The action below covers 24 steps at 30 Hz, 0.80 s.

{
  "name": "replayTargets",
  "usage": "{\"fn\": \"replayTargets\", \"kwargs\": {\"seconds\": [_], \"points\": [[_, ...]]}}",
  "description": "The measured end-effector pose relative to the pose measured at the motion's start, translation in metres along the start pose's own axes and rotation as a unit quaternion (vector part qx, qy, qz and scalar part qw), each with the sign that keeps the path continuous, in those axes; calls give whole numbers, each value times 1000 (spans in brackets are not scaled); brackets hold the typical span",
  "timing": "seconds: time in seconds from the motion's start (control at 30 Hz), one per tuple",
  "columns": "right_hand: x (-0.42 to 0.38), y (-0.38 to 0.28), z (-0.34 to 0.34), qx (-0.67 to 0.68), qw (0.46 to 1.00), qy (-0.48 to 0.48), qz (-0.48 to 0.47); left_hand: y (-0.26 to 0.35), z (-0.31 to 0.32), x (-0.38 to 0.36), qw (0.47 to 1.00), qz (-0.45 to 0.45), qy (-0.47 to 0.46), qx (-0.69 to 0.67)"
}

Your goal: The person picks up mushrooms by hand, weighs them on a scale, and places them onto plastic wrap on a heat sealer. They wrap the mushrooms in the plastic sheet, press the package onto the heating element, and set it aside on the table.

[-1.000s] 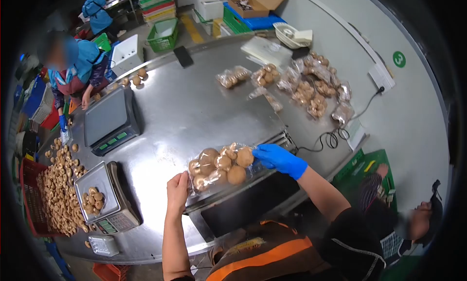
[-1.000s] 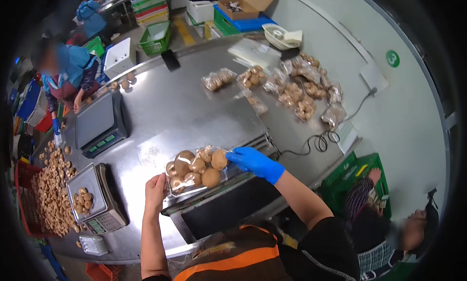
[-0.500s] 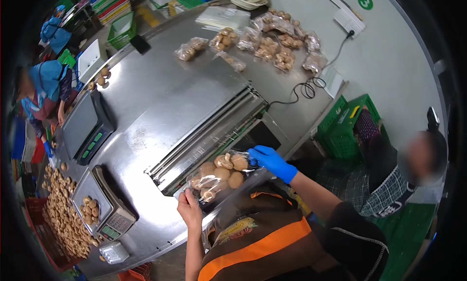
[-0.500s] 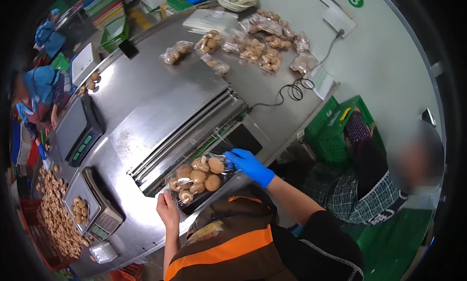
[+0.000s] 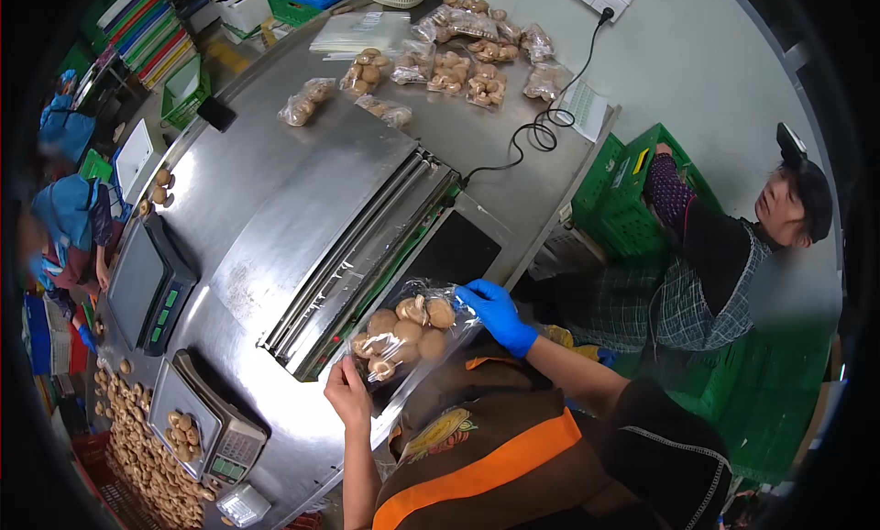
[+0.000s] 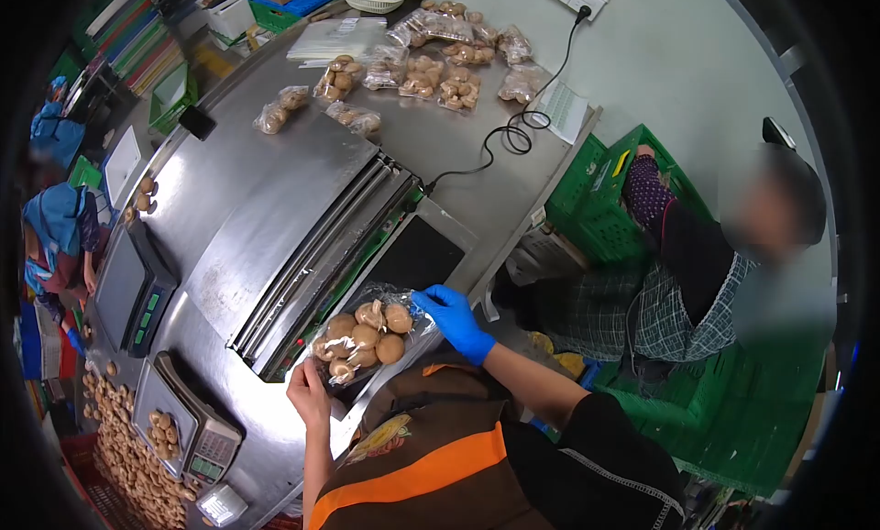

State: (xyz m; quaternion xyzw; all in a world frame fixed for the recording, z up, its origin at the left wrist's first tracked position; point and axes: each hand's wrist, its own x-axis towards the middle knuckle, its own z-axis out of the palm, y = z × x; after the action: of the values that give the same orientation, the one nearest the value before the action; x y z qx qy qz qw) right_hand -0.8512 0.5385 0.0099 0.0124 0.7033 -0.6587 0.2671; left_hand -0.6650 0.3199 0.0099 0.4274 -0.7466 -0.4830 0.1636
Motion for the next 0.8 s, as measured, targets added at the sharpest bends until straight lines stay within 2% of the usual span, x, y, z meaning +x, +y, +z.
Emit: {"fn": "replayTargets", "kwargs": {"seconds": [0.03, 0.23, 0.27, 0.3, 0.37, 0.4, 0.47, 0.5, 0.57, 0.6, 0.67, 0.8], "points": [[-2, -3, 1, 28, 1000, -12, -4, -1, 1, 0, 999, 2, 1, -45], [-1, 2, 10, 4, 998, -60, -15, 2, 6, 2, 999, -4, -12, -45], [0, -1, 11, -52, 997, -56, -30, -1, 7, 3, 999, -3, -13, -45], [-2, -11, 15, -51, 997, -56, -31, -5, 7, 4, 998, -3, -15, -56], [-8, -30, 21, -189, 980, -38, -41, -4, 7, 5, 998, -2, -18, -67], [-8, -33, 21, -188, 980, -37, -42, 1, 7, 4, 998, -2, -14, -59], [-9, -38, 21, -311, 949, -45, -38, 3, 6, 5, 998, 0, -10, -54], [-7, -30, 20, -312, 948, -44, -40, 2, 5, 5, 999, 1, -13, -36], [-1, -11, 16, -198, 979, -20, -37, 2, 4, 6, 1000, 2, -14, -21], [2, -9, 13, -200, 979, -21, -38, 3, 5, 6, 1000, 7, -11, -21], [5, -6, 9, -234, 969, -83, 5, 4, 4, 4, 1000, 11, -8, -21], [15, -16, 6, -247, 963, -110, 6, 8, 4, 5, 1000, 17, -6, -19]]}}
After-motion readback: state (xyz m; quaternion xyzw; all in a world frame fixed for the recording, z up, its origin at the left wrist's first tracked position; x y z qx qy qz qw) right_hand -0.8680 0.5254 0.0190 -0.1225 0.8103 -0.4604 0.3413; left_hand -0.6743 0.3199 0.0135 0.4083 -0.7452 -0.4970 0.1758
